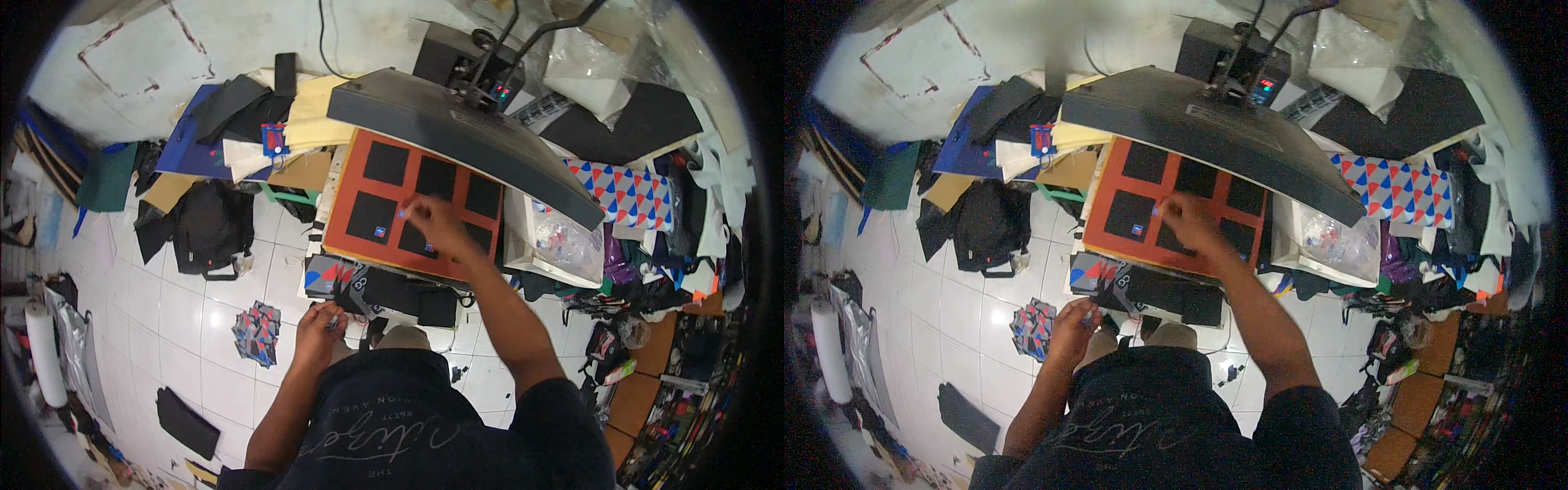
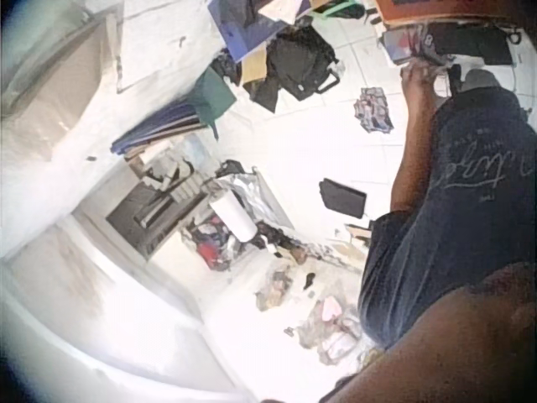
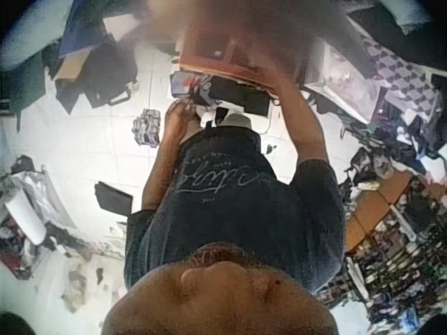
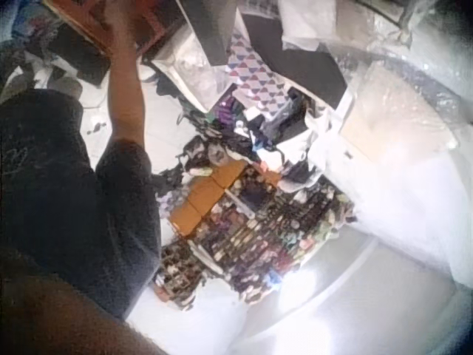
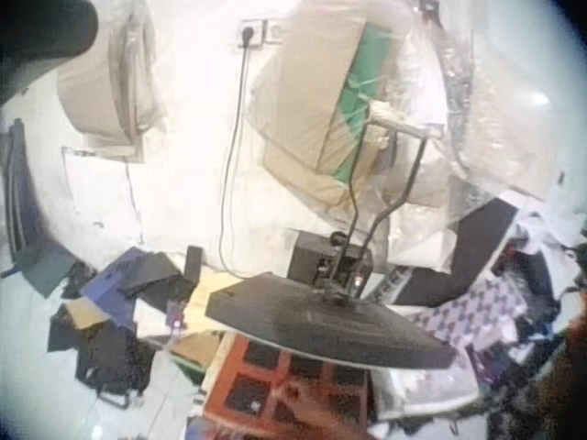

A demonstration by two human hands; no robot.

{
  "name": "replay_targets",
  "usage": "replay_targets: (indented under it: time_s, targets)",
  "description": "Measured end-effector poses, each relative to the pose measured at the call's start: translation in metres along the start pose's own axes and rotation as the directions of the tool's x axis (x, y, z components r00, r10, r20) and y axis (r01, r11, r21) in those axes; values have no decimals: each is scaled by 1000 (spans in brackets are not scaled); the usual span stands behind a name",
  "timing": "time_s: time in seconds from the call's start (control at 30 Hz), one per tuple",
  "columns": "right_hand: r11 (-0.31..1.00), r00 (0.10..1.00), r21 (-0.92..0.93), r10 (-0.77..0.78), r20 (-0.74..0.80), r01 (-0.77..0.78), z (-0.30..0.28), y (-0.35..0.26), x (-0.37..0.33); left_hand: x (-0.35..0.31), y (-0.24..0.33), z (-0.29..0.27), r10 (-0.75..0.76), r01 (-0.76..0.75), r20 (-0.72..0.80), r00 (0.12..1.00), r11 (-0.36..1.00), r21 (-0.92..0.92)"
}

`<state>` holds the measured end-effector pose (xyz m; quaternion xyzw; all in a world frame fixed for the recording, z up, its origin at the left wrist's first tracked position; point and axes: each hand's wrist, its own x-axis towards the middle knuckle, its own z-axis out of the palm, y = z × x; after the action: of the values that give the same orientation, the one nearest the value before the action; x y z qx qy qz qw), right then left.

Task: The person places small square stickers onto a red grid on a heat press, then covers them with patterned transfer sheets. They operate the heat press to apply heat and pressure, then remove the sheets to reveal the transferred designs.

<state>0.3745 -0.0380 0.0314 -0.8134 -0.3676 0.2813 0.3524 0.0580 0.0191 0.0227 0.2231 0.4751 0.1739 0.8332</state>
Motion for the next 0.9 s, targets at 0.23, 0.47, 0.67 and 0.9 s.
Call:
replay_targets:
  time_s: [0.23,0.47,0.67,0.9]
  targets:
    - [990,994,-116,-68,86,78,-4,17,100,-6,13,-25,8,-7,-153,988,1000,12]
    - [965,1000,-261,-23,-17,18,13,29,123,-10,18,-41,-5,9,-107,994,999,31]
    - [959,1000,-283,13,-26,-19,15,34,120,2,32,-52,-31,41,-120,992,995,87]
    - [962,997,-268,43,-66,-59,15,26,114,12,44,-57,-89,96,-72,993,989,110]
